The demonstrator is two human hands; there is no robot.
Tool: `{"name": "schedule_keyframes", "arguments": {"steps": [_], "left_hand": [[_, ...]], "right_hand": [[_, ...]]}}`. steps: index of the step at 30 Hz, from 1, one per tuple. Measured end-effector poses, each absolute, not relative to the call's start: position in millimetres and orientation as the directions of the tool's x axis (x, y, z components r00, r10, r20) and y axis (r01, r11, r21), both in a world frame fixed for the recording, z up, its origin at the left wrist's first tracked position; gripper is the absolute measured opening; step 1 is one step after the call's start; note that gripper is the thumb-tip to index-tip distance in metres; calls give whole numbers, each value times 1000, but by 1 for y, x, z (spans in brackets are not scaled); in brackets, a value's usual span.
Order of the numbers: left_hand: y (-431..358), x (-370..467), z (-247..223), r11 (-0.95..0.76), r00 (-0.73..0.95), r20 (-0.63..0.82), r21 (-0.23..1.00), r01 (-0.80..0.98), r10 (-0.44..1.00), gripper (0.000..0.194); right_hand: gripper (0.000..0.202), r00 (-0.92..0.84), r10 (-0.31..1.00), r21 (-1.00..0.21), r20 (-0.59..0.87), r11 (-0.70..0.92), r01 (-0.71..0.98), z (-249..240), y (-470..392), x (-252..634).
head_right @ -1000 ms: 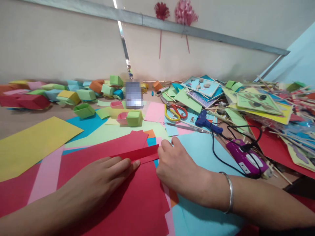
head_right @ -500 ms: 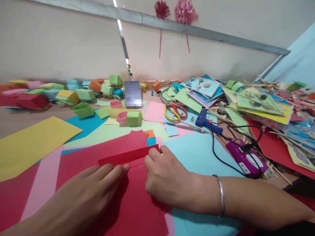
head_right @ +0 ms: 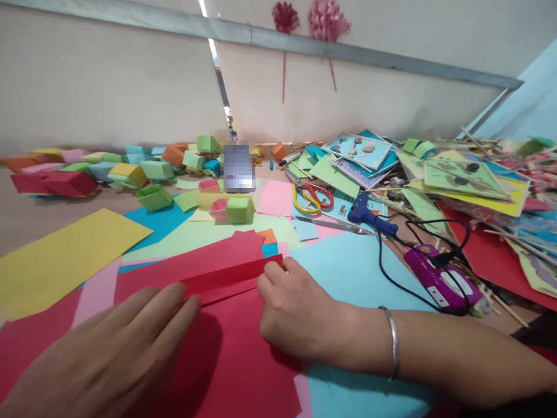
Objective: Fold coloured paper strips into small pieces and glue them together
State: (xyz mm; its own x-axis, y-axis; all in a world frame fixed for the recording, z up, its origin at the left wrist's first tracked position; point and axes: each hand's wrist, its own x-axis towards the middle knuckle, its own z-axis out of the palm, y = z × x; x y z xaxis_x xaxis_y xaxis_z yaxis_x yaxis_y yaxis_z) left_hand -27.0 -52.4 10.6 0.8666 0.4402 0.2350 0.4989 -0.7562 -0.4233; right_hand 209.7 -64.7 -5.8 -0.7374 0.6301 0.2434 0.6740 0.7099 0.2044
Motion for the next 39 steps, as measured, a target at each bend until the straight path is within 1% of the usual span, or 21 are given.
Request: {"name": "schedule_keyframes", "arguments": {"steps": [2,3,5,7,10,13,15,17,19,21,23,25,26,27,29,31,32,33,34,36,39], "left_hand": [[-42,-19,8,-784,871,283,-384,488,403,42],[-38,-16,6,-805,871,255,-337,487,420,42],[-33,-11,1,-838,872,143,-241,489,468,41],[-33,-8,-3,-851,869,29,-193,489,493,39],[-36,-7,-3,-861,874,-28,-191,472,486,39],[-38,-6,-1,-855,864,-27,-164,492,502,35],[-37,-4,1,-853,862,-22,-161,496,506,33],[-37,-3,1,-853,867,-8,-181,489,499,35],[-37,-3,1,-854,875,25,-203,479,484,36],[-37,-4,0,-857,884,102,-214,468,457,36],[-37,-8,0,-859,878,236,-216,464,416,36],[-37,-11,0,-861,839,401,-195,469,367,29],[-37,-13,-1,-863,803,472,-154,481,364,25],[-37,-14,-1,-866,759,521,-71,495,391,24],[-36,-14,0,-824,654,515,229,518,554,23],[-33,-11,4,-622,557,331,615,485,762,23],[-32,-9,7,-465,525,204,773,431,826,27],[-31,-6,10,-305,504,91,881,362,859,31],[-30,-3,14,-171,491,10,944,283,871,32],[-30,0,21,-6,486,-71,988,155,871,28],[-33,2,25,92,494,-140,988,121,858,29]], "right_hand": [[26,-741,622,215,251,711,669,-4,-64,209],[25,-742,619,221,257,710,668,-3,-64,209],[22,-740,620,218,260,709,671,-2,-64,208],[22,-738,624,195,257,715,672,-2,-64,206],[23,-739,626,182,248,720,670,-2,-63,206],[24,-733,629,234,260,695,680,-1,-61,209],[31,-705,633,258,320,658,708,1,-57,212],[28,-642,652,248,404,597,763,3,-51,216],[24,-579,677,198,454,557,807,2,-44,218],[23,-545,715,103,438,562,820,-2,-37,221],[17,-525,751,-42,400,587,808,-5,-32,223],[17,-450,794,-231,410,567,791,-4,-29,225],[17,-376,820,-337,432,534,776,-2,-29,225],[16,-284,851,-451,443,485,749,1,-30,225],[12,-109,916,-668,387,360,652,8,-35,222],[8,-25,956,-797,291,257,546,13,-43,217],[6,-33,964,-825,263,242,511,14,-47,214],[5,-64,963,-830,261,258,494,14,-52,211],[5,-112,953,-818,283,300,491,14,-56,208],[9,-220,902,-752,371,431,499,12,-64,202],[11,-279,832,-656,480,552,515,9,-71,197]]}}
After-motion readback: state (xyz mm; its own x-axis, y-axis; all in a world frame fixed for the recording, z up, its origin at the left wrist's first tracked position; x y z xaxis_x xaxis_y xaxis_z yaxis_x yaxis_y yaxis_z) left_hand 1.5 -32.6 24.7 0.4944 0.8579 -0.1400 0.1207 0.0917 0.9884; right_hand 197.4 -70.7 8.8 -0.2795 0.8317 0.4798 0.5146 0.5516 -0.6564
